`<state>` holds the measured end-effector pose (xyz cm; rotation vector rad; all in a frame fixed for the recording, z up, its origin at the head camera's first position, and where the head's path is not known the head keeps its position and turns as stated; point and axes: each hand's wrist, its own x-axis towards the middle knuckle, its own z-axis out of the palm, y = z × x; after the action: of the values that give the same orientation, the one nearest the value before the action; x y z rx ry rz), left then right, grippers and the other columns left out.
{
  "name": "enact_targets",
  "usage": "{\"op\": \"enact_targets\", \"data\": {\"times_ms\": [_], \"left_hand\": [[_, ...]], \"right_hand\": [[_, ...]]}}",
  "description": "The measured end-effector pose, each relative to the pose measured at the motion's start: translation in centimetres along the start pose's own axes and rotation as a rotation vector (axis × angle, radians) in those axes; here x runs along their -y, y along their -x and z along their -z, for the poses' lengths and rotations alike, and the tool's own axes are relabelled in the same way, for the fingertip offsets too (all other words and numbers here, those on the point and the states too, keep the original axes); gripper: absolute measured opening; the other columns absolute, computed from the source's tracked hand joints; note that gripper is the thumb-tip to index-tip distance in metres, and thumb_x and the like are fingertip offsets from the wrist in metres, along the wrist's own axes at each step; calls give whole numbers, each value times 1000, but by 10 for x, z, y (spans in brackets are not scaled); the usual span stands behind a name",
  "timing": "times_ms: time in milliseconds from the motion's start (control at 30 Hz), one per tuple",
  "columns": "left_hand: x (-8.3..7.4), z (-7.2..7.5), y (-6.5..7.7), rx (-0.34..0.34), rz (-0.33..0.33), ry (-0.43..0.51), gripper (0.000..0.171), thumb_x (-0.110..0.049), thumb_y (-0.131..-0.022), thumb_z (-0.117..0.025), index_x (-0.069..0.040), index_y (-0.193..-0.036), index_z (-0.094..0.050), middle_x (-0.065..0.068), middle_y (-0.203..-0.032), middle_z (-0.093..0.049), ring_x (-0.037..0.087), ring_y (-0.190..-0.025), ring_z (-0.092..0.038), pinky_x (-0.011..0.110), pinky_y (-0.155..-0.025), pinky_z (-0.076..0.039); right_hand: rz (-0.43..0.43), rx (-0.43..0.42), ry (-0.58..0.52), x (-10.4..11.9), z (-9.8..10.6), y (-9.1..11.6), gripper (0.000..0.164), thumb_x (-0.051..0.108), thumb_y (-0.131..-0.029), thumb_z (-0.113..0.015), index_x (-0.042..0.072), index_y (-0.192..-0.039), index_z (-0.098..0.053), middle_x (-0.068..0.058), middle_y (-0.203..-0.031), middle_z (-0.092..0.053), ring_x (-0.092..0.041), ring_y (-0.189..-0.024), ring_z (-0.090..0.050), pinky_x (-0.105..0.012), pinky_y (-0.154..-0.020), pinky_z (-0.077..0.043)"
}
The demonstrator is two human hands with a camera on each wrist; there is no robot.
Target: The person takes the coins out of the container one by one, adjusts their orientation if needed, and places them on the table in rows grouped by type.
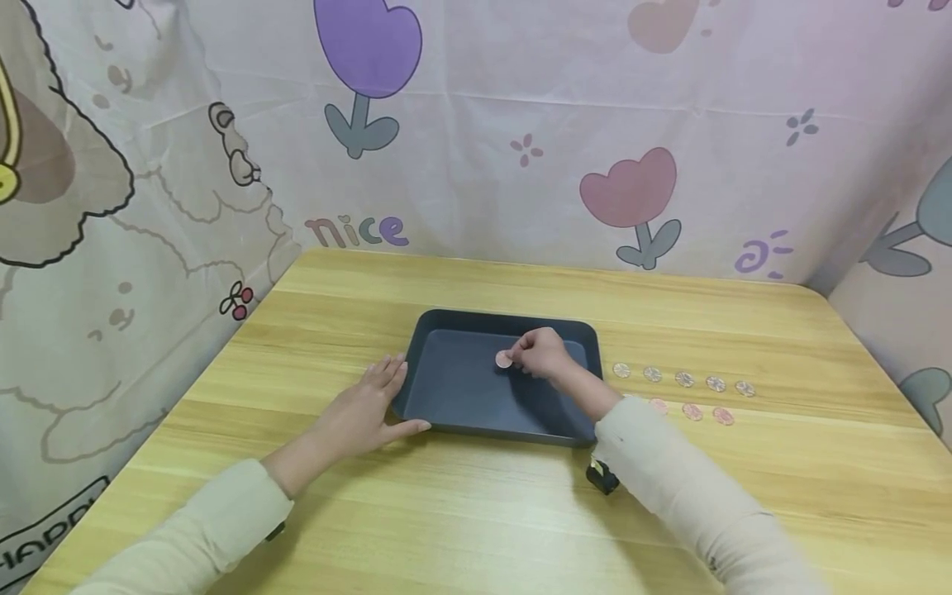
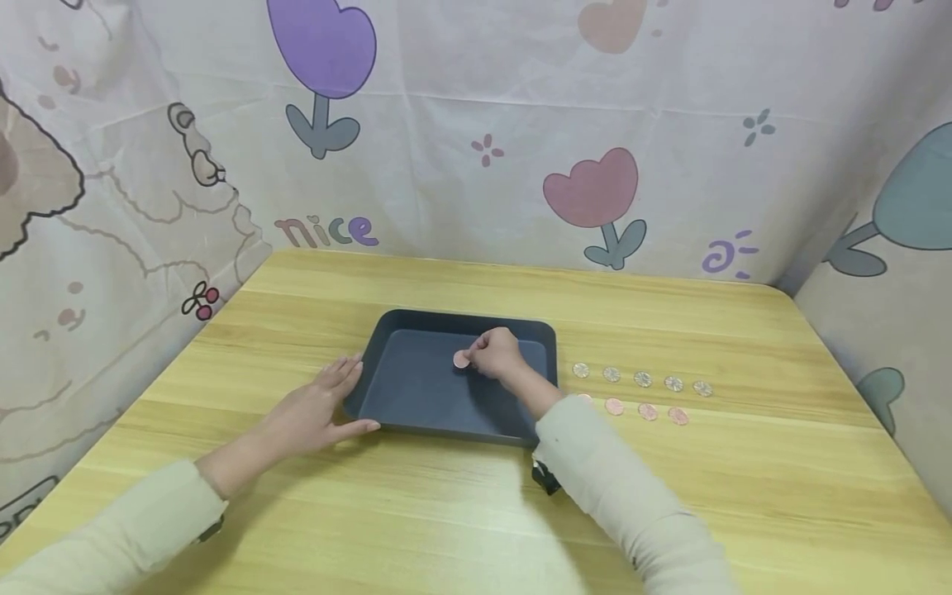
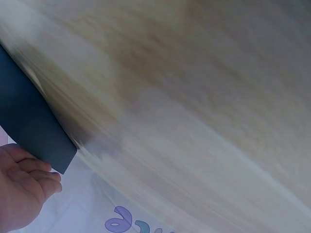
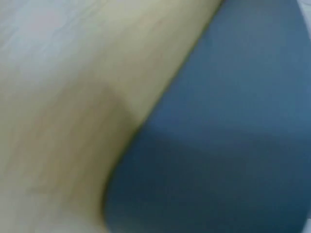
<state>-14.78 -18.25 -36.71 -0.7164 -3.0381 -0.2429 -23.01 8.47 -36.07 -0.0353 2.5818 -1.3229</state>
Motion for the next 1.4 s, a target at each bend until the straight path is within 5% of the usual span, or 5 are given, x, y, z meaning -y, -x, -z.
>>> {"op": "enact_targets", "data": {"times_ms": [433,1067,1400], "left_hand": [[2,-1,1,-10,3,4,93,-62,-81,-56,8,-138,-35,24,-148,-29,41,-137,-27,53,-107,-33],[0,-2,1,-5,2,4,93,-61,-81,-55,9,-139,-34,25,-148,-28,42,-137,-26,53,-109,-31],[1,-2,1,-20,3,0,93,-61,-81,-57,9,-138,-35,25,-147,-30,42,-136,-28,52,-107,-34]], "right_hand": [[20,12,-89,-11,30,40,15,11,-89,-59,-2,-85,-63,-2,-58,-52,-12,-53,-47,-24,-51,-44],[-37,0,-79,-60,98,86,22,13,-91,-55,-8,-96,-58,4,-67,-53,-3,-56,-46,-18,-50,-42],[-98,-7,-15,-96,131,106,20,21,-95,-51,1,-92,-54,5,-69,-50,-4,-61,-45,-20,-56,-44]]}}
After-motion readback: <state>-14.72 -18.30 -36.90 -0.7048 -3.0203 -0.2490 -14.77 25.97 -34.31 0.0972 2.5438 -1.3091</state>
